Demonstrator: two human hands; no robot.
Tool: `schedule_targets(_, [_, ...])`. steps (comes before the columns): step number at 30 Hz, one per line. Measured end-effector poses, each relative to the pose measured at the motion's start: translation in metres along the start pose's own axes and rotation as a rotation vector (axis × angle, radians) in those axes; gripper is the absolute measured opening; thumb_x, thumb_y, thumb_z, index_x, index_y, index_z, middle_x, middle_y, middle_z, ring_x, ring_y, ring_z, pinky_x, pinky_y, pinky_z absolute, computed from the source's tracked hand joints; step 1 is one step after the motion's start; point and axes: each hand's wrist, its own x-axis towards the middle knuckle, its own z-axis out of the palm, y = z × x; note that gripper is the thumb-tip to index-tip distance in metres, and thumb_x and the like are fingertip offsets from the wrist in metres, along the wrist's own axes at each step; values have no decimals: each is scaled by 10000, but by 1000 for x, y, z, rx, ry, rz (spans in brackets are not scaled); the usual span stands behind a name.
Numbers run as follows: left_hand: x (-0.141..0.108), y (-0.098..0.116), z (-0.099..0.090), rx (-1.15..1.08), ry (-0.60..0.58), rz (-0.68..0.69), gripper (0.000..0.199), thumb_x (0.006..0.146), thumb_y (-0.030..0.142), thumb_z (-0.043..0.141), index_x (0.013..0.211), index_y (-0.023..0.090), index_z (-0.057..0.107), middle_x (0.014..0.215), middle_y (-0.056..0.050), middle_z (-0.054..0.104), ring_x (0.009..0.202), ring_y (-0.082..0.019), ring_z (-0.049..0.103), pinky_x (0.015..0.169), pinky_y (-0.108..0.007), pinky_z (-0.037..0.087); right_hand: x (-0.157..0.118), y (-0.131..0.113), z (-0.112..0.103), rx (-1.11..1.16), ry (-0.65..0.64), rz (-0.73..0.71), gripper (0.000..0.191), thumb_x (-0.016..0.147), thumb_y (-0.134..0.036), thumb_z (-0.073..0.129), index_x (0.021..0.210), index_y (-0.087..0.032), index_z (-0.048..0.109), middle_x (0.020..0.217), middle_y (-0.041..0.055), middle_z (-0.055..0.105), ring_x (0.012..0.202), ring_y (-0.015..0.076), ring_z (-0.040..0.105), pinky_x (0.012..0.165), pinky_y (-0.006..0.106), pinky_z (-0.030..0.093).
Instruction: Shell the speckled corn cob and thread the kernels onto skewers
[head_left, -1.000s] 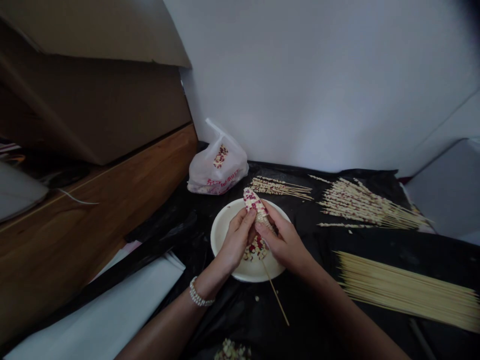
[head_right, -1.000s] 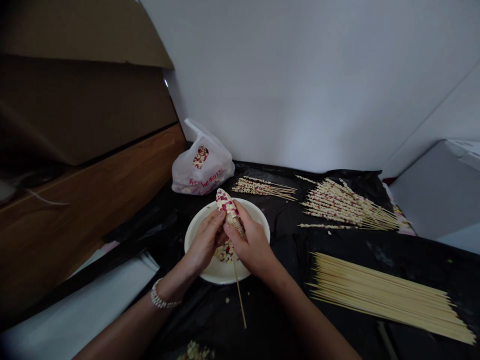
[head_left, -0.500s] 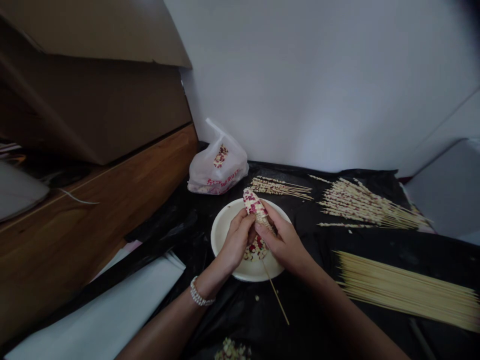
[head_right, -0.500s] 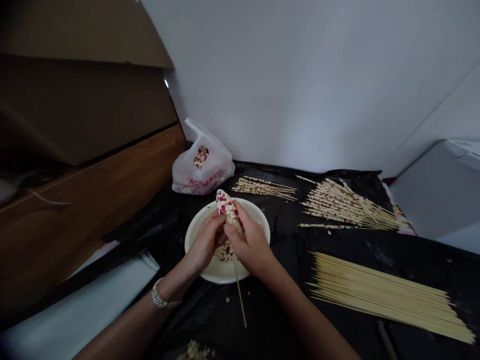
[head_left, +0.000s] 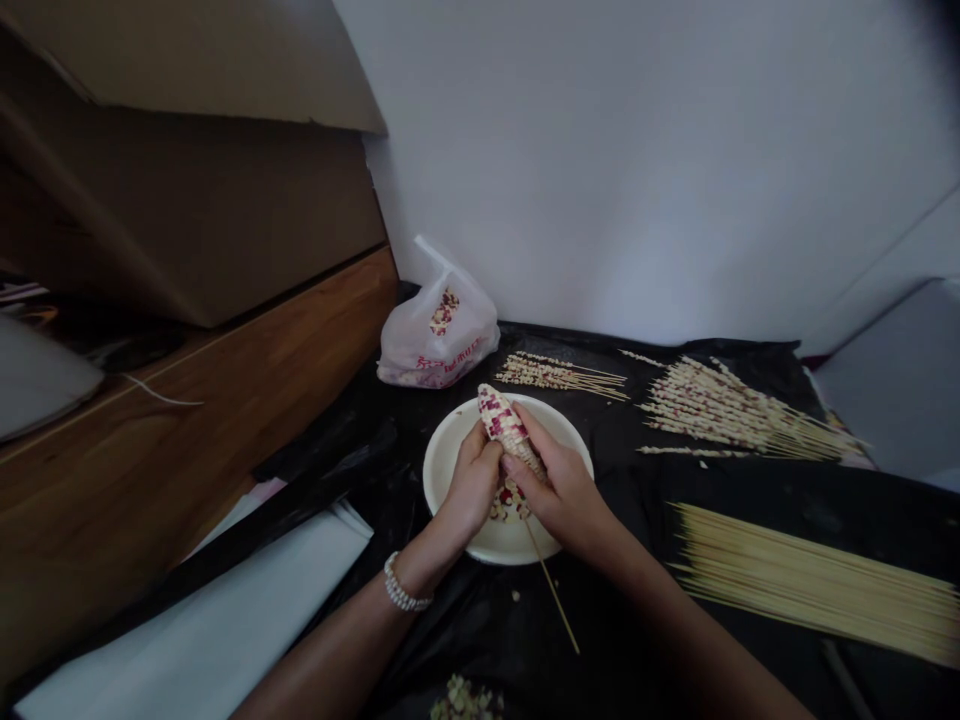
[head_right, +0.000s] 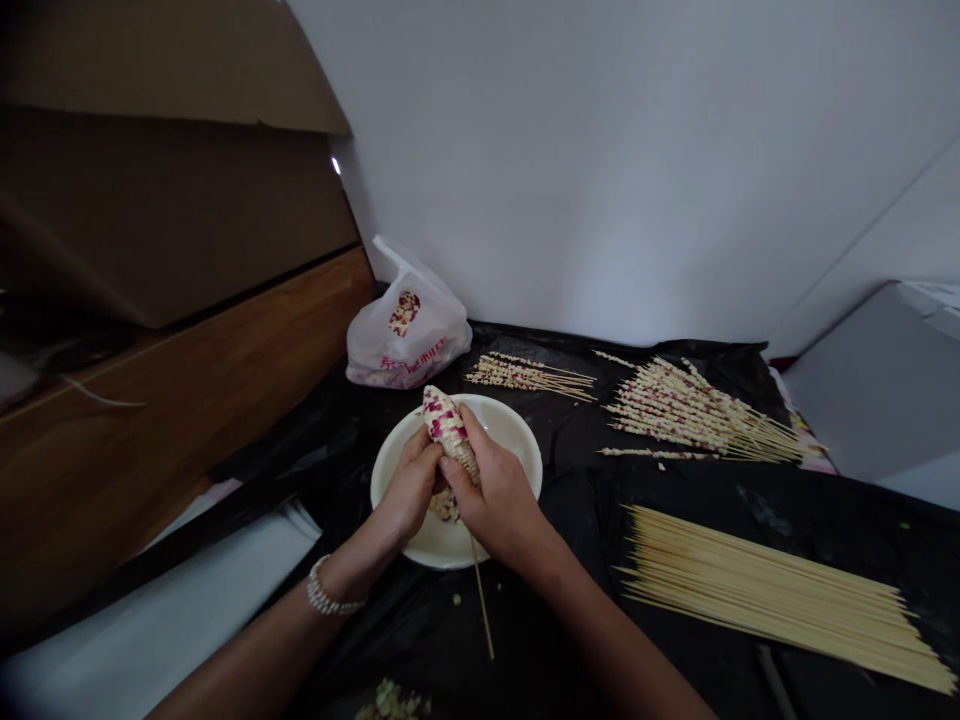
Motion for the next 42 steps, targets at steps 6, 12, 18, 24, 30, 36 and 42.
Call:
schedule_targets(6, [-1,6,2,-135,-140,-62,245,659,174,556,902,174,588,594,61,457,434,-56,276,421,-203,182,5,3,-7,276,-14,86,570,937,-310,553,1486,-204,444,1451,96,576,1374,272,491,1178,474,347])
schedule_targets(12, [-3,9,3,-148,-191,-80,147,782,299,563,862,182,526,541,80,382,411,-50,232,418,-223,132,6,10,-6,369,-6,89,546,936,-321,568,1468,-240,472,1431,83,594,1354,268,512,1148,459,393])
schedule_targets(18, [0,6,3,-116,-141,-100,119,728,228,546,836,178,549,515,83,375,397,-45,227,424,-220,132,5,8,-4,378,-5,101,537,924,-333,581,1451,-269,497,1434,76,595,1317,274,549,1135,487,408])
schedule_targets(24, [-3,13,4,-186,-161,-111,193,695,229,576,877,165,591,553,64,446,394,-43,252,423,-228,131,7,4,-6,400,27,162,511,915,-352,560,1418,-260,538,1299,69,692,1214,296,629,994,485,544])
schedule_targets(30, [-2,15,5,-305,-187,-216,237,774,372,629,721,170,517,499,74,355,420,-45,231,427,-220,131,5,8,-5,277,29,80,557,930,-306,556,1473,-223,464,1345,92,662,1306,278,559,1110,481,440])
schedule_targets(36, [0,13,2,-376,-149,-266,194,737,317,648,748,159,536,540,72,396,427,-35,236,412,-202,123,4,7,-4,123,50,34,580,930,-289,536,1489,-175,436,1435,136,587,1346,295,522,1147,511,383])
schedule_targets(42, [2,14,-1,-408,-137,-289,156,687,266,640,748,155,550,558,66,420,425,-34,259,398,-191,128,2,9,0,-2,65,-6,596,934,-284,528,1510,-187,409,1462,148,560,1329,305,543,1113,523,424])
